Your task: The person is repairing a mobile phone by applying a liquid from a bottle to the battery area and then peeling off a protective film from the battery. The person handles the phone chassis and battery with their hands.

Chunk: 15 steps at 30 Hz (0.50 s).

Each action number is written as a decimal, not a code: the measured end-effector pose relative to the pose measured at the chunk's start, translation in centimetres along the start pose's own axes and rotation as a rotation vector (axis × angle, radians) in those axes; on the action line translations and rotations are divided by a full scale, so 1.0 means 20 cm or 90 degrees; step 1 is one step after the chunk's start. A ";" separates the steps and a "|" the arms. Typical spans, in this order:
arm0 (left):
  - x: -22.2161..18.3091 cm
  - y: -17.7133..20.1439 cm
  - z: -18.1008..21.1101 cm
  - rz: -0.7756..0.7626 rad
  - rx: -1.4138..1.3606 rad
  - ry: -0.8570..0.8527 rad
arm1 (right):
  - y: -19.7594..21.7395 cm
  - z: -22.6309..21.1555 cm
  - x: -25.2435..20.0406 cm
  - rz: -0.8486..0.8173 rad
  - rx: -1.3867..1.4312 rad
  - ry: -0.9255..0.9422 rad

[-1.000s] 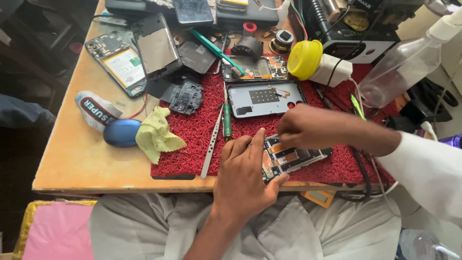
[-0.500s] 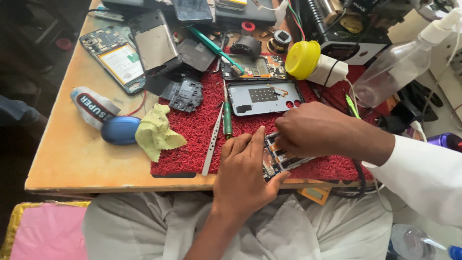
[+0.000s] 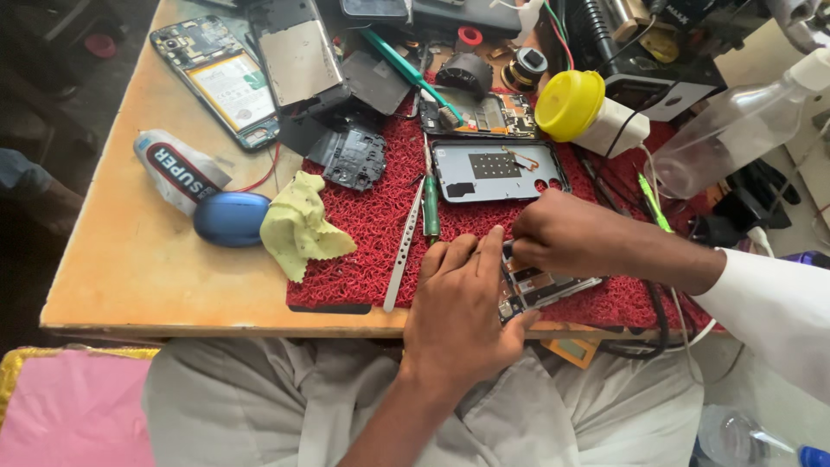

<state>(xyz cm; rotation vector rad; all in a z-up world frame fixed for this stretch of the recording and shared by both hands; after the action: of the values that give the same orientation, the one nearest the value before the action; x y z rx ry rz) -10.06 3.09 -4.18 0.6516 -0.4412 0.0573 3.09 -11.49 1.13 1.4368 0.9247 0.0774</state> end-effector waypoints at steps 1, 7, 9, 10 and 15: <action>0.00 0.00 0.00 0.000 -0.001 0.003 | -0.01 0.01 0.00 0.003 0.007 -0.004; 0.01 -0.01 0.00 0.001 0.011 0.003 | -0.04 0.06 0.03 0.021 0.101 -0.035; 0.01 -0.01 0.00 0.003 0.009 0.003 | -0.05 0.06 0.03 0.039 0.155 -0.059; 0.02 -0.01 0.00 0.004 0.009 0.004 | -0.06 0.06 0.03 0.049 0.182 -0.071; 0.01 -0.02 0.00 -0.014 0.008 0.028 | -0.11 0.04 0.03 0.049 0.306 -0.194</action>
<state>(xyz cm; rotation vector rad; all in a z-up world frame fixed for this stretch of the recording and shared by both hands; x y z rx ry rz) -9.70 2.76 -4.31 0.6663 -0.3914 0.0532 2.90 -12.13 -1.07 1.8643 0.6588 -0.3193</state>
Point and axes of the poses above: each hand's wrist, its own x-axis towards the middle knuckle, its own y-axis out of the back of the hand, z = x × y, the point moved 1 cm from there along x, towards the middle knuckle, and after that the axes turned 2 degrees about -x, right-handed, at the moved point
